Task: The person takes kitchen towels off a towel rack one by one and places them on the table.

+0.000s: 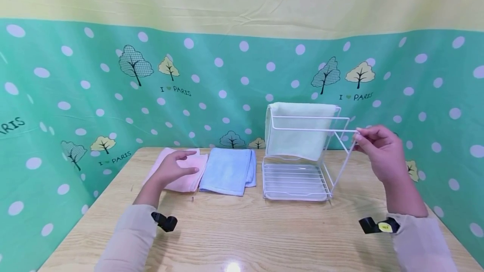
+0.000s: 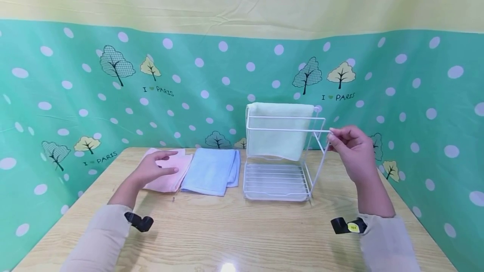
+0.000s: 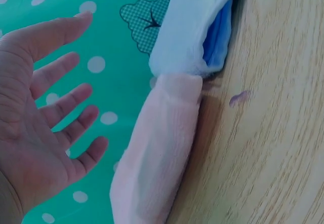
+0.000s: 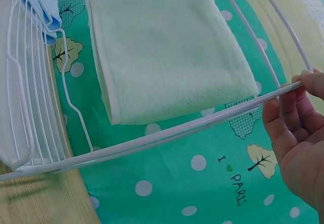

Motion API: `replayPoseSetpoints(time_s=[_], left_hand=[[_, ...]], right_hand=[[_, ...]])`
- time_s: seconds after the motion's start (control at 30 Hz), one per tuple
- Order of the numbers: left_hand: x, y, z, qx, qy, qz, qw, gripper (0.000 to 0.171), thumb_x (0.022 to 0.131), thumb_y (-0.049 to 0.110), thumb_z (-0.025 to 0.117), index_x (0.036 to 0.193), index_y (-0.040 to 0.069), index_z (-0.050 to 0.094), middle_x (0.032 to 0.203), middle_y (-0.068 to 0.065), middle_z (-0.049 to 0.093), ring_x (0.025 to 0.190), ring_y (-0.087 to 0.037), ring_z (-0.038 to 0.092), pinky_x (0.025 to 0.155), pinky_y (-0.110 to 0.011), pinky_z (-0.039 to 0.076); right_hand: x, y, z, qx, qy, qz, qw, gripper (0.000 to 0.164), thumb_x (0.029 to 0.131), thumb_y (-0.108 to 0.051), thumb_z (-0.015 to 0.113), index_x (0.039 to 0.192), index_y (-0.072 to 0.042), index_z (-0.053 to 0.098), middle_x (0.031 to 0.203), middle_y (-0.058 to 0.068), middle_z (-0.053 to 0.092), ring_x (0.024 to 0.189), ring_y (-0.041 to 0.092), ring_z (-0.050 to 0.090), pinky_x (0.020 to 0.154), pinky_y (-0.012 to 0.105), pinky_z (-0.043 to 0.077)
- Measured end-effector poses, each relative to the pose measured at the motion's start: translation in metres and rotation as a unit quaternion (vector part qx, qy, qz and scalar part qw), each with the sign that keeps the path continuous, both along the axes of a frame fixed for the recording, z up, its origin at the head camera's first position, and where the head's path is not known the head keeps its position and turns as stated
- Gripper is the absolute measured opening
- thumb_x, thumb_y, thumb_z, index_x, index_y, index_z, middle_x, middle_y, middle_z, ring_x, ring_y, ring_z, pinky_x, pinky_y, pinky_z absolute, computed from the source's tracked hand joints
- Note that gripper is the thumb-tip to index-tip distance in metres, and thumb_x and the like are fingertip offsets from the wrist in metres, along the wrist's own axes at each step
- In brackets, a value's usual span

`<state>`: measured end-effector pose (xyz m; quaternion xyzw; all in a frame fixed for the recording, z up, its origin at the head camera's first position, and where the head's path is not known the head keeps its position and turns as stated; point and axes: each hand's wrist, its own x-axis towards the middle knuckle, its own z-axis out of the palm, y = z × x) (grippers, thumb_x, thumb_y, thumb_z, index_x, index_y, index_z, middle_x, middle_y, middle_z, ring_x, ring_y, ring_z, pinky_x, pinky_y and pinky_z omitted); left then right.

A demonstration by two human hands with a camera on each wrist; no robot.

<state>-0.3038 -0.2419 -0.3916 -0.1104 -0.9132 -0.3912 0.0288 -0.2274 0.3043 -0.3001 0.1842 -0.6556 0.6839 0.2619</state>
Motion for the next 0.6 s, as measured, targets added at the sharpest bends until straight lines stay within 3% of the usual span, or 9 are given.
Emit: replayPoseSetpoints(time_s=[0.6], left_hand=[[0.013, 0.020, 0.011, 0.056, 0.032, -0.027, 0.9976, 0.062, 0.080, 0.027, 0.082, 0.135, 0.009, 0.059, 0.137, -0.018, 0.053, 0.124, -0.040, 0.046, 0.098, -0.058, 0.043]], right_hand=[[-0.001, 0.002, -0.001, 0.000, 0.006, 0.002, 1.000, 0.010, 0.091, 0.006, 0.063, 0.100, 0.010, 0.062, 0.093, 0.008, 0.068, 0.078, 0.013, 0.067, 0.071, 0.024, 0.057]])
